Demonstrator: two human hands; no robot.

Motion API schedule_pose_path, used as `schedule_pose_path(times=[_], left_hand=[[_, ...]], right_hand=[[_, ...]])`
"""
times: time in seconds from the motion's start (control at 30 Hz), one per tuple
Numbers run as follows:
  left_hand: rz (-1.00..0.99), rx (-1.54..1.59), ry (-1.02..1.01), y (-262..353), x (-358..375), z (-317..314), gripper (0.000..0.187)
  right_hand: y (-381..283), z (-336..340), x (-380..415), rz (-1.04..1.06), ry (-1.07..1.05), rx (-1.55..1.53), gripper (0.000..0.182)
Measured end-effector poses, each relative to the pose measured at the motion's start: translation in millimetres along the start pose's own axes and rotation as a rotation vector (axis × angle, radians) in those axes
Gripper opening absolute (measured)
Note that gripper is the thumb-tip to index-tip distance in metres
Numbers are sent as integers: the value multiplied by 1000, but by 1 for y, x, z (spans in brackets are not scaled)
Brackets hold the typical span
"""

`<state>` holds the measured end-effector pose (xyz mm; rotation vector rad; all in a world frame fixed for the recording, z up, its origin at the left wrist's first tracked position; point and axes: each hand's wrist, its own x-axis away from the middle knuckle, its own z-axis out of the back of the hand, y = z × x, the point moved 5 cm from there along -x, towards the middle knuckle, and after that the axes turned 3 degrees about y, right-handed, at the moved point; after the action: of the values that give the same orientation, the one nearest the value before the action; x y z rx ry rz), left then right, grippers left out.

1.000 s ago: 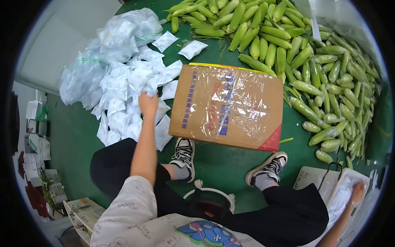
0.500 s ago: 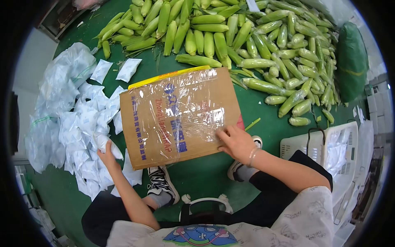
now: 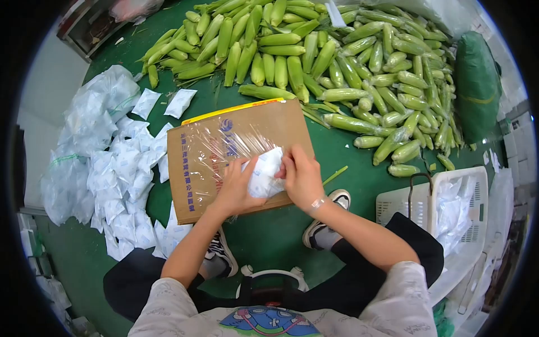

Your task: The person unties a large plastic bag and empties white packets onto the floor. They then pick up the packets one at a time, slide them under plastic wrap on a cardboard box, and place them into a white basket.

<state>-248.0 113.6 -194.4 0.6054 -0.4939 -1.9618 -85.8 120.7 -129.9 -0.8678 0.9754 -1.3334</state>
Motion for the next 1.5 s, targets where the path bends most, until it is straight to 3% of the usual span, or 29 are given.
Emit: schedule_pose_path(times=[0.07, 0.13, 0.17, 0.23, 0.27, 0.3, 0.37, 0.43, 0.5, 0.57, 0.63, 0.67, 0.8, 0.87, 0.9, 0.97, 1.03, 1.07, 1.1, 1.17, 1.23, 1.3, 1.33, 1.37, 1.4, 1.43, 1.47, 1.5], left_hand=[[-44, -28, -56, -6, 0, 8, 93], [-83, -59, -111, -13, 6, 16, 91], [-132, -65, -94, -14, 10, 21, 88], [-172, -79, -75, -15, 23, 30, 85], [46, -73, 76, -25, 39, 45, 81], [259, -72, 228, -32, 59, 60, 77], [679, -90, 318, -32, 110, 72, 72], [945, -195, 241, -30, 166, 42, 67], [1130, 289, 277, -28, 174, 9, 67], [1051, 163, 363, -50, 178, -21, 60], [1273, 966, 392, -51, 168, -42, 46], [1211, 927, 287, -49, 170, -36, 37], [972, 838, 351, -13, 124, 48, 37], [462, 168, 257, 35, 60, 98, 29], [452, 169, 255, 29, 45, 90, 29], [-143, 130, 140, 30, 17, 55, 23], [-185, 159, 28, 32, 8, 49, 25], [-123, 125, -7, 27, 9, 47, 33], [-56, 91, -42, 26, 8, 50, 45], [-161, -21, -114, 27, 3, 49, 52], [-262, -129, -183, 22, -4, 44, 60], [-105, -248, -517, -2, -22, 30, 67], [-96, -200, -554, -1, -32, 38, 70], [-97, -191, -547, -7, -40, 43, 70], [-95, 14, -619, -11, -44, 46, 67], [-93, 220, -686, -12, -47, 47, 63], [-97, 226, -681, -12, -53, 46, 63], [-64, 311, -880, -9, -50, 37, 64]], right_hand=[[34, -19, -6, -33, 40, -79, 4], [48, -41, -6, 185, -156, 304, 22], [51, -44, -1, 189, -168, 292, 22], [37, -52, 17, 572, -297, 510, 61], [48, -53, 13, 573, -530, 548, 97], [45, -46, 3, 577, -523, 533, 97], [37, -43, -4, 699, -783, 729, 106], [37, -45, -17, 739, -843, 770, 113], [45, -54, -26, 697, -945, 851, 112], [40, -56, -28, 742, -933, 846, 110], [34, -54, -26, 699, -881, 908, 108], [33, -52, -25, 704, -880, 917, 108], [39, -58, -6, 677, -749, 955, 107], [33, -62, 5, 674, -698, 962, 108], [29, -68, 9, 657, -803, 902, 102], [27, -73, 7, 630, -889, 845, 97], [34, -79, -7, 416, -1076, 719, 82], [34, -81, -17, 374, -1065, 620, 68], [34, -80, -28, 365, -1061, 619, 68], [43, -78, -36, -71, -1284, 363, 64], [39, -75, -40, -69, -1253, 277, 59], [32, -67, -50, 10, -1099, 330, 69], [20, -59, -41, 8, -1094, 338, 69], [-7, -40, -33, 379, -691, 473, 74], [-33, -21, -14, 728, -264, 579, 79], [-35, -18, 5, 729, -271, 587, 79], [-35, -22, 26, 784, -404, 688, 78], [-33, -27, 44, 832, -538, 786, 78]])
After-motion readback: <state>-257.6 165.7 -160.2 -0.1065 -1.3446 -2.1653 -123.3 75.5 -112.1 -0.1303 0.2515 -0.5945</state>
